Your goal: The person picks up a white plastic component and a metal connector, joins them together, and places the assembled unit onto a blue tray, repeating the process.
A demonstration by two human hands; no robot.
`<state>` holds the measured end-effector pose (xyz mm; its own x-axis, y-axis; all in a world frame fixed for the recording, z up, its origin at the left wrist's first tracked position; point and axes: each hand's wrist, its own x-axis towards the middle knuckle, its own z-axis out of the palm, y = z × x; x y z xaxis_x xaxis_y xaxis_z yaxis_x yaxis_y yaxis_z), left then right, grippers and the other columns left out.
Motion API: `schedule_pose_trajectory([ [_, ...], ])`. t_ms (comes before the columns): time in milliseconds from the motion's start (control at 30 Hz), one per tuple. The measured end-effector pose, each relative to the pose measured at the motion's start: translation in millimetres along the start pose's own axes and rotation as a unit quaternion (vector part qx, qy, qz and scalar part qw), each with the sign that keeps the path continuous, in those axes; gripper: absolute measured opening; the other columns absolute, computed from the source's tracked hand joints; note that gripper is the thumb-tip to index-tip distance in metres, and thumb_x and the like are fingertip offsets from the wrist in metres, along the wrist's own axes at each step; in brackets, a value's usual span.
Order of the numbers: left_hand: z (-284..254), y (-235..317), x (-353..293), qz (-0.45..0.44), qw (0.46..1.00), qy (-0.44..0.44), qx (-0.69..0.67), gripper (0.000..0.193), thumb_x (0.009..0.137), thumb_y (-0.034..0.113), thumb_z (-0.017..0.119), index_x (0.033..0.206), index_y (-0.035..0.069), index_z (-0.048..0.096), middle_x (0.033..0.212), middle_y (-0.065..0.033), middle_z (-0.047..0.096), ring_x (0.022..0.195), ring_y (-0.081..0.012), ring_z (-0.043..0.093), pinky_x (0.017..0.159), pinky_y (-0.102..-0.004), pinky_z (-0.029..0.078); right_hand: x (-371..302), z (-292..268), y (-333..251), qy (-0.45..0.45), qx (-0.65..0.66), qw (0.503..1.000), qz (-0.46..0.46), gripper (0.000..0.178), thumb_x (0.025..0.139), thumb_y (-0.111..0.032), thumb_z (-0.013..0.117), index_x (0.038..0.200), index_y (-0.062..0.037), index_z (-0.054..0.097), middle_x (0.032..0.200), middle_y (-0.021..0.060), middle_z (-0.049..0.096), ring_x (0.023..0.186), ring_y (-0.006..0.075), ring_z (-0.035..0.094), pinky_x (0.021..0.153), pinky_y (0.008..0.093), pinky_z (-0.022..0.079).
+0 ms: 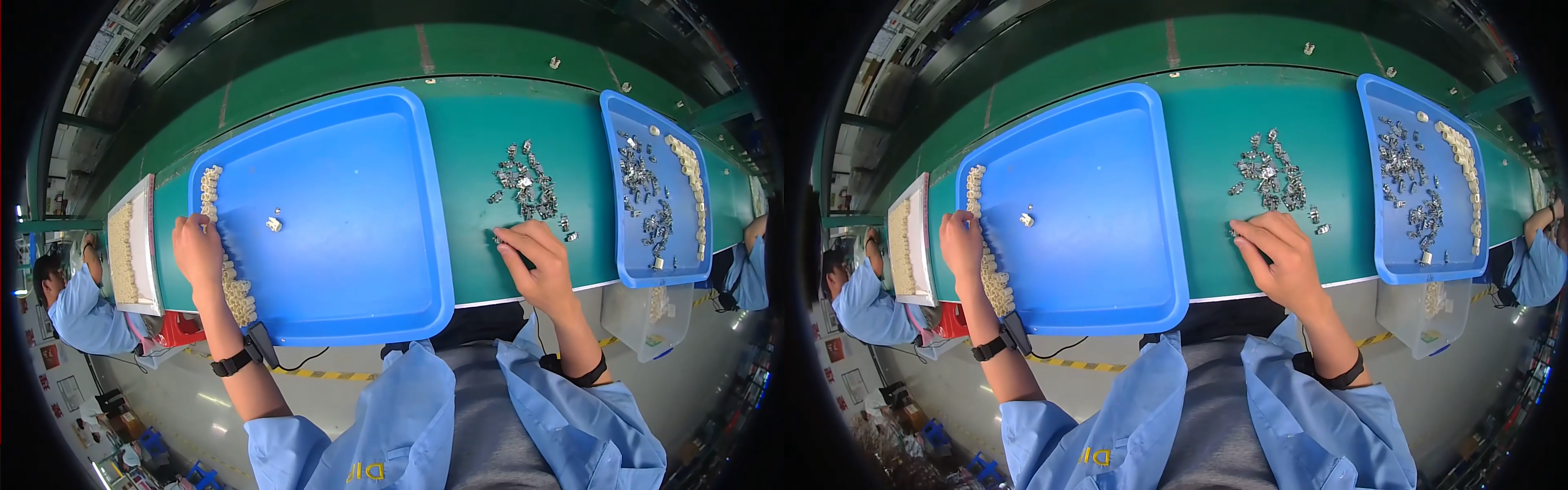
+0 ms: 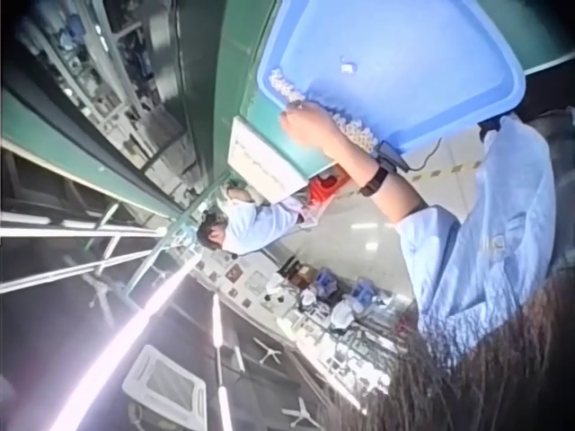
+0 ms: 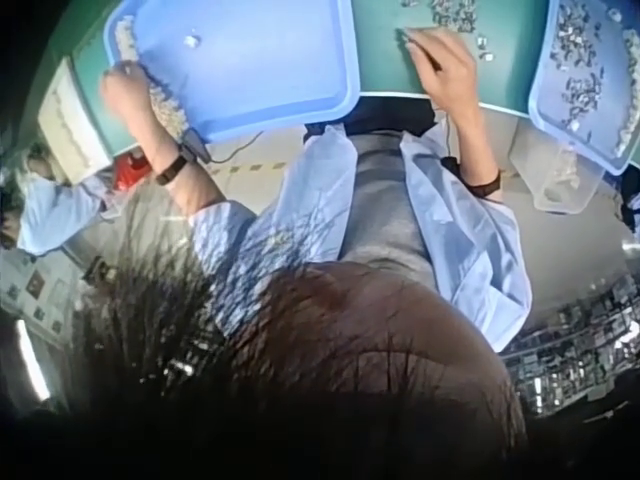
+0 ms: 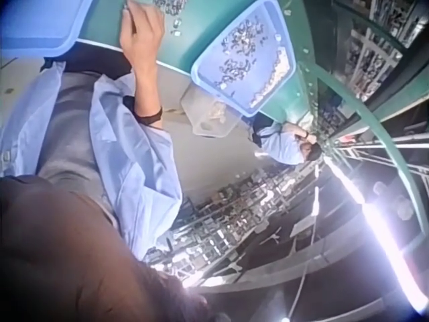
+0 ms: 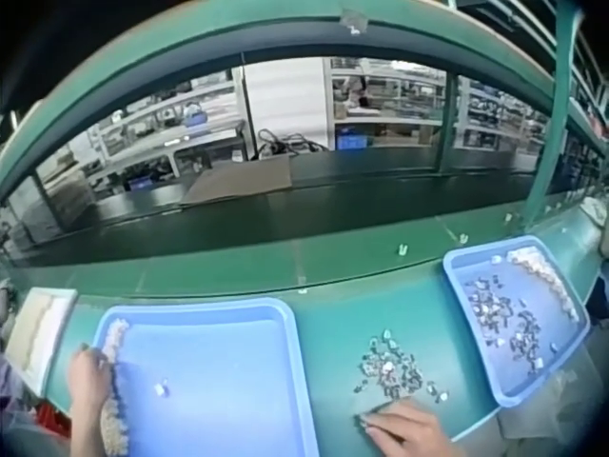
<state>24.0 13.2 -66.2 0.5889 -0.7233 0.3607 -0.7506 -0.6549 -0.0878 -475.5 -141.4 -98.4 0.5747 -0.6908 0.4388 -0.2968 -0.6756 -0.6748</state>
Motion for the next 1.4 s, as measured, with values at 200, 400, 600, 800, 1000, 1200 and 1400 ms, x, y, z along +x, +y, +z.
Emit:
schedule_pose_trajectory([
  [200, 3, 4, 6, -0.019, 0.999, -0.032, -0.011, 0.012, 0.089, 0.011, 0.071, 0.097, 0.003, 0.071, 0.101, -0.0149, 0.065, 0.101, -0.0359, 0.062, 0.089, -0.046, 0.051, 0, 0, 3, 0.0, 0.016, 1.0, 0.018, 0.029, 0.084, 0.01, 0.069, 0.112, 0.0039, 0.074, 0.088, 0.0124, 0.067, 0.078, 0.0243, 0.063, 0.068, 0.0328, 0.049],
  [400, 5, -1, 6, -0.018, 1.0, -0.022, -0.013, 0.01, 0.087, 0.01, 0.071, 0.093, 0.002, 0.069, 0.101, -0.0145, 0.064, 0.101, -0.0357, 0.062, 0.089, -0.0459, 0.05, -1, -1, 0, 0.016, 0.05, 0.998, 0.042, 0.026, 0.085, 0.01, 0.068, 0.11, 0.0048, 0.074, 0.088, 0.0127, 0.067, 0.077, 0.0246, 0.064, 0.069, 0.0327, 0.05],
  [600, -18, 28, -19, 0.11, 0.991, 0.056, -0.06, 0.012, 0.084, 0.009, 0.07, 0.087, 0.0, 0.063, 0.1, -0.0141, 0.07, 0.094, -0.0369, 0.065, 0.084, -0.0443, 0.052, -1, -1, 4, 0.013, 0.044, 0.999, 0.023, 0.02, 0.084, 0.009, 0.07, 0.104, 0.0053, 0.073, 0.089, 0.0132, 0.069, 0.077, 0.0243, 0.065, 0.069, 0.0324, 0.051],
  [800, -46, 79, -77, 0.035, 0.964, -0.061, -0.256, 0.009, 0.082, 0.002, 0.067, 0.085, 0.0, 0.058, 0.102, -0.0159, 0.074, 0.085, -0.0319, 0.07, 0.081, -0.0398, 0.054, -2, 0, 1, 0.015, 0.055, 0.998, 0.034, 0.016, 0.084, 0.008, 0.072, 0.1, 0.0048, 0.073, 0.09, 0.0146, 0.071, 0.077, 0.0238, 0.067, 0.069, 0.0317, 0.053],
  [1000, -66, 120, -118, 0.079, 0.929, -0.02, -0.361, 0.013, 0.082, -0.003, 0.067, 0.094, -0.001, 0.064, 0.1, -0.0144, 0.075, 0.083, -0.0287, 0.072, 0.077, -0.0353, 0.055, -4, -3, -1, 0.019, 0.101, 0.993, 0.056, 0.016, 0.085, 0.008, 0.072, 0.1, 0.0053, 0.073, 0.091, 0.0155, 0.073, 0.079, 0.024, 0.069, 0.071, 0.0316, 0.053],
  [1200, -86, 176, -137, 0.171, 0.822, 0.017, -0.543, 0.033, 0.079, -0.008, 0.074, 0.111, -0.006, 0.068, 0.098, -0.0177, 0.072, 0.086, -0.0311, 0.071, 0.076, -0.037, 0.056, 10, 0, -27, -0.006, 0.241, 0.968, 0.066, 0.013, 0.086, 0.007, 0.073, 0.1, 0.005, 0.073, 0.092, 0.0166, 0.074, 0.079, 0.0243, 0.07, 0.072, 0.0331, 0.055],
  [1400, -109, 213, -143, 0.24, 0.768, 0.011, -0.594, 0.039, 0.075, -0.008, 0.08, 0.112, -0.008, 0.067, 0.096, -0.0202, 0.069, 0.084, -0.033, 0.068, 0.071, -0.0374, 0.055, 40, -13, -76, 0.008, 0.327, 0.94, -0.095, 0.017, 0.083, 0.007, 0.076, 0.098, -0.0003, 0.074, 0.091, 0.011, 0.074, 0.075, 0.0204, 0.069, 0.07, 0.0342, 0.048],
])
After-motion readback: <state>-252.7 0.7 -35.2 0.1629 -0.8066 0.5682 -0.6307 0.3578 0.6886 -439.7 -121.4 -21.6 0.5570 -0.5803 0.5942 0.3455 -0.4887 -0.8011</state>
